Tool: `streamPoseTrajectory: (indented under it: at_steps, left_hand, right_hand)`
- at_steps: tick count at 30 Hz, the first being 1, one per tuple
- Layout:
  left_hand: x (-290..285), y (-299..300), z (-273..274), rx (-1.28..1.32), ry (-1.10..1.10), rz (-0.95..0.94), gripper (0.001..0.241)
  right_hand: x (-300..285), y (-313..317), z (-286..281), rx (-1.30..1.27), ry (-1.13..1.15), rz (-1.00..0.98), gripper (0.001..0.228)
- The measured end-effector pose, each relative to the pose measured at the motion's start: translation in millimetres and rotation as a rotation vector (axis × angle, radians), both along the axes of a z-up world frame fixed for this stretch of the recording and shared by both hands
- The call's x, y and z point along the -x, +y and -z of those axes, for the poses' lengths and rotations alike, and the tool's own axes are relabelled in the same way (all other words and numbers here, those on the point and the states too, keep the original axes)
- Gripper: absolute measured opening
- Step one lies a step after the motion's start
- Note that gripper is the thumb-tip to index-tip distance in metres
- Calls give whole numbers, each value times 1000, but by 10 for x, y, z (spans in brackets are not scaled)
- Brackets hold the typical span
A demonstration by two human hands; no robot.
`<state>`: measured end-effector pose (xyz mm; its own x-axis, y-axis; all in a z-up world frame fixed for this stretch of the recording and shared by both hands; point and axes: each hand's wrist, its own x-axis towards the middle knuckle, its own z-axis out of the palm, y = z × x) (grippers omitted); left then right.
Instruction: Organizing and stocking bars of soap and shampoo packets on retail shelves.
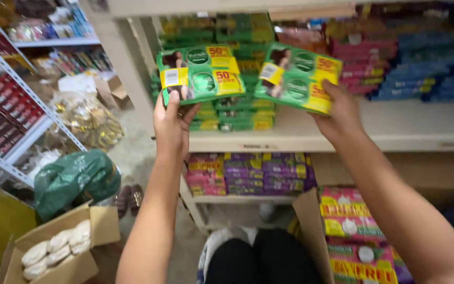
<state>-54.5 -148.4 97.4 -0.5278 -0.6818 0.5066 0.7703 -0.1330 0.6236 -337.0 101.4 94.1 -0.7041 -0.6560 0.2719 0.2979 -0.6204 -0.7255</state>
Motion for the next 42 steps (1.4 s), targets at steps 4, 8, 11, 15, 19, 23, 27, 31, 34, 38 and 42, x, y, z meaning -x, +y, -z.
streamPoseTrajectory:
  at_steps: [4,8,11,15,19,23,27,31,34,38,42]
  left_hand:
    - [220,-527,-167,-10,-113,-151,33]
    - [378,-961,-125,121,-291,-340,37]
    - [385,-843,-258,177,-262,-571,62]
    - [433,-727,-158,514,-173,-1063,59]
    - [303,-551,-270,704,-375,-1197,33]
    - [287,-523,-339,1004,-813,-1439,22]
    - [181,-470,-445,1178,-792,-1479,31]
    - [77,-520,-463,1410,-684,-1500,49]
    - [50,-629,-439,1471,-673,-1511,41]
    - [27,-716,-470,1493,-729,-1477,35]
    - [113,-752,-390,1473,-671,-1482,34]
  right_hand:
    - [335,-766,-162,-58,167,141,36]
    - [391,-1142,-299,-174,317,336,44]
    - [562,-1341,-220,-260,396,347,34]
    - [541,-1450,-223,-333,449,352,33]
    - [586,-1514,-217,-476,527,358,32]
    - [727,-1643,-138,-649,629,440,32]
    - [610,-1647,-149,-690,717,538,34]
    - [382,-1482,-203,-714,1122,903,40]
    - [-145,-1140,-356,-716,1417,986,46]
    - [-515,-883,-428,-735,1692,764,54]
    - [-404,-932,-413,-610,1722,691,49]
